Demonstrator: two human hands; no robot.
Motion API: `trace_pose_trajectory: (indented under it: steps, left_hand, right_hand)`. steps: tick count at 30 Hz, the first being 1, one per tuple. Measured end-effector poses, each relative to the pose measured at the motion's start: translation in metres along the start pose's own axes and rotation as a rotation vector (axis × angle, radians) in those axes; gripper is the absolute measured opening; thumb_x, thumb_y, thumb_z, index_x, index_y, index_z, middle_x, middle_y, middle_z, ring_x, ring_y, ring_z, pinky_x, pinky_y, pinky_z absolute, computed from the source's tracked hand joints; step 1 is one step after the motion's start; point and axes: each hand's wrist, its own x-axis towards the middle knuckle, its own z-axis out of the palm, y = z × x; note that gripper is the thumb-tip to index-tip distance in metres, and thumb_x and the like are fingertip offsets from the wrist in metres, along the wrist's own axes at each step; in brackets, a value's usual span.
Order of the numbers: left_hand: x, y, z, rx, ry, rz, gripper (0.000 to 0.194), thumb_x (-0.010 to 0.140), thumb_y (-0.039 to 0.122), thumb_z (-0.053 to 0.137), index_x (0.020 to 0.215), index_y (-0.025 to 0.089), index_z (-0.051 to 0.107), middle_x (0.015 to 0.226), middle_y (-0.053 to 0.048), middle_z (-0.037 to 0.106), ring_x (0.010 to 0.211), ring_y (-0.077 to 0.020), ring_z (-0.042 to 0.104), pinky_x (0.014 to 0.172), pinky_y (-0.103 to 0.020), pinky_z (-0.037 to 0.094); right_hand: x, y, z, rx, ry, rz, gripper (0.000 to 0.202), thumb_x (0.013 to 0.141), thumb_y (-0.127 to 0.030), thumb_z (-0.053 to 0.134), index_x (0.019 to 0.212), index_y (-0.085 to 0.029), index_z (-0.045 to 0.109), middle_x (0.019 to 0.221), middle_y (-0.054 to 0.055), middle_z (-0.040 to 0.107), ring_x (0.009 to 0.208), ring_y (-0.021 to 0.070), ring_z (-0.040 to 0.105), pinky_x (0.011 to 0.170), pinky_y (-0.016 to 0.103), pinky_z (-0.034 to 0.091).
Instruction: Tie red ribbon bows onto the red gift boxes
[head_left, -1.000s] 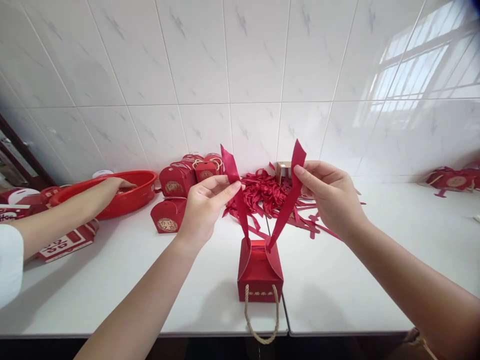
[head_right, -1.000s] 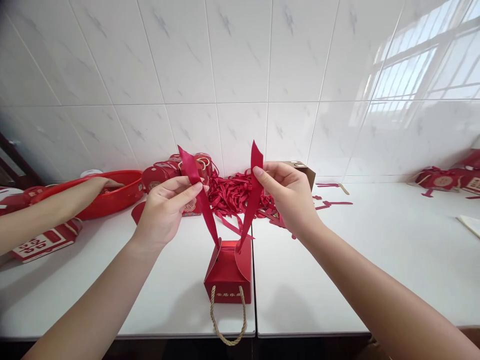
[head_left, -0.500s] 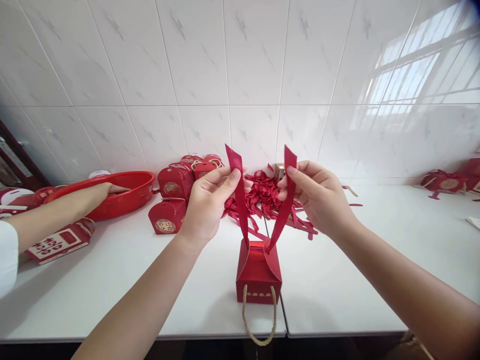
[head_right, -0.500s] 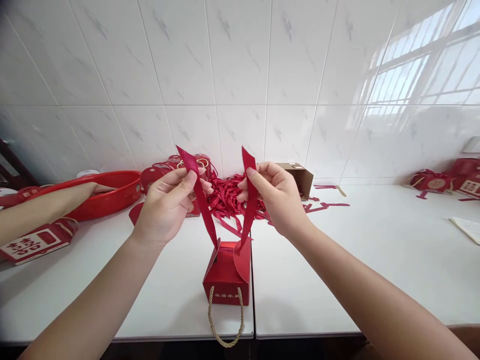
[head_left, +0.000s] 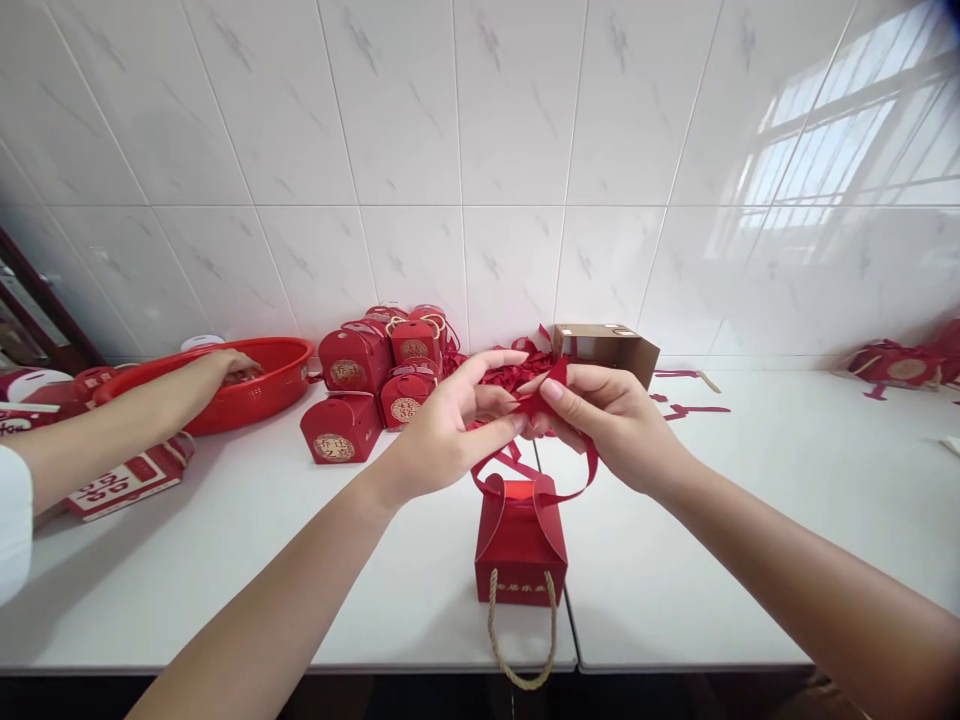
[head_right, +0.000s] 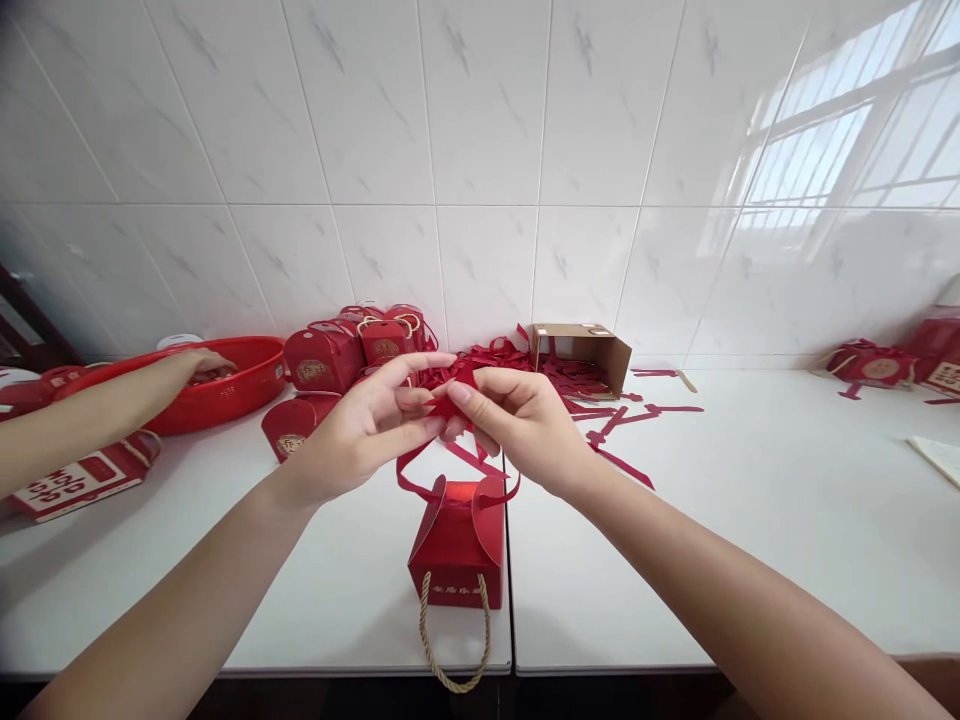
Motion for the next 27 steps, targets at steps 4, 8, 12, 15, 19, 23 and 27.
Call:
trace_pose_trajectory:
  steps: [4,8,12,15,19,23,27]
  left_hand:
    - [0.002,-0.009,-0.009,-0.236,-0.018,-0.093,0.031,0.08,0.01,0.053,0.11,0.018,0.053,0.073,0.002,0.06,0.072,-0.012,0.06,0.072,-0.027,0.047]
    - [0.002,-0.009,-0.015,-0.312,0.059,-0.164,0.025,0.077,0.011,0.054,0.101,0.017,0.056,0.071,0.002,0.055,0.066,-0.0101,0.054,0.064,-0.024,0.044]
    - [0.001,-0.008,-0.012,-0.241,0.049,-0.143,0.02,0.083,0.022,0.055,0.103,0.018,0.057,0.077,0.0,0.058,0.076,-0.0136,0.059,0.075,-0.029,0.046]
    - [-0.003,-0.009,-0.007,-0.055,0.085,-0.046,0.02,0.087,0.027,0.052,0.105,0.02,0.057,0.072,0.001,0.058,0.074,-0.0137,0.058,0.072,-0.027,0.045]
    - [-0.017,-0.015,-0.01,0.567,0.439,0.219,0.011,0.083,0.03,0.058,0.09,0.022,0.059,0.065,0.003,0.052,0.062,-0.0113,0.048,0.06,-0.023,0.038]
    - [-0.047,-0.035,-0.036,0.878,0.66,0.157,0.007,0.08,0.023,0.056,0.077,0.023,0.05,0.058,0.006,0.036,0.053,-0.0097,0.037,0.056,-0.021,0.034]
    - [-0.084,-0.077,-0.072,1.034,0.606,-0.125,0.007,0.076,0.018,0.05,0.08,0.023,0.048,0.056,0.007,0.033,0.049,-0.0103,0.038,0.056,-0.021,0.034]
  right_hand:
    - [0.0,0.007,-0.011,-0.196,-0.132,-0.213,0.018,0.09,-0.026,0.053,0.092,-0.019,0.07,0.077,0.003,0.069,0.068,0.0123,0.063,0.062,0.026,0.053]
    - [-0.002,0.012,-0.017,-0.664,-0.197,-0.589,0.023,0.09,-0.012,0.049,0.098,-0.019,0.069,0.093,0.008,0.07,0.084,0.0163,0.063,0.07,0.03,0.053]
    - [-0.003,0.018,-0.016,-0.857,-0.129,-0.744,0.026,0.09,-0.009,0.047,0.103,-0.019,0.067,0.091,0.008,0.07,0.083,0.0185,0.063,0.071,0.035,0.053]
    - [-0.006,0.02,-0.013,-0.824,-0.091,-0.73,0.027,0.089,-0.009,0.049,0.108,-0.02,0.065,0.097,0.008,0.07,0.088,0.0189,0.064,0.074,0.035,0.054]
    - [-0.022,0.016,-0.017,-0.869,0.11,-0.614,0.017,0.087,-0.014,0.052,0.087,-0.019,0.068,0.08,0.006,0.069,0.074,0.0181,0.063,0.064,0.031,0.051]
    - [-0.056,0.007,-0.045,-1.198,0.195,-0.317,0.026,0.087,-0.023,0.049,0.064,-0.02,0.058,0.055,0.003,0.058,0.05,0.0144,0.05,0.051,0.029,0.039]
    - [-0.1,0.016,-0.09,-1.459,0.105,0.158,0.03,0.081,-0.03,0.049,0.051,-0.022,0.049,0.047,0.001,0.053,0.039,0.0133,0.043,0.041,0.027,0.027]
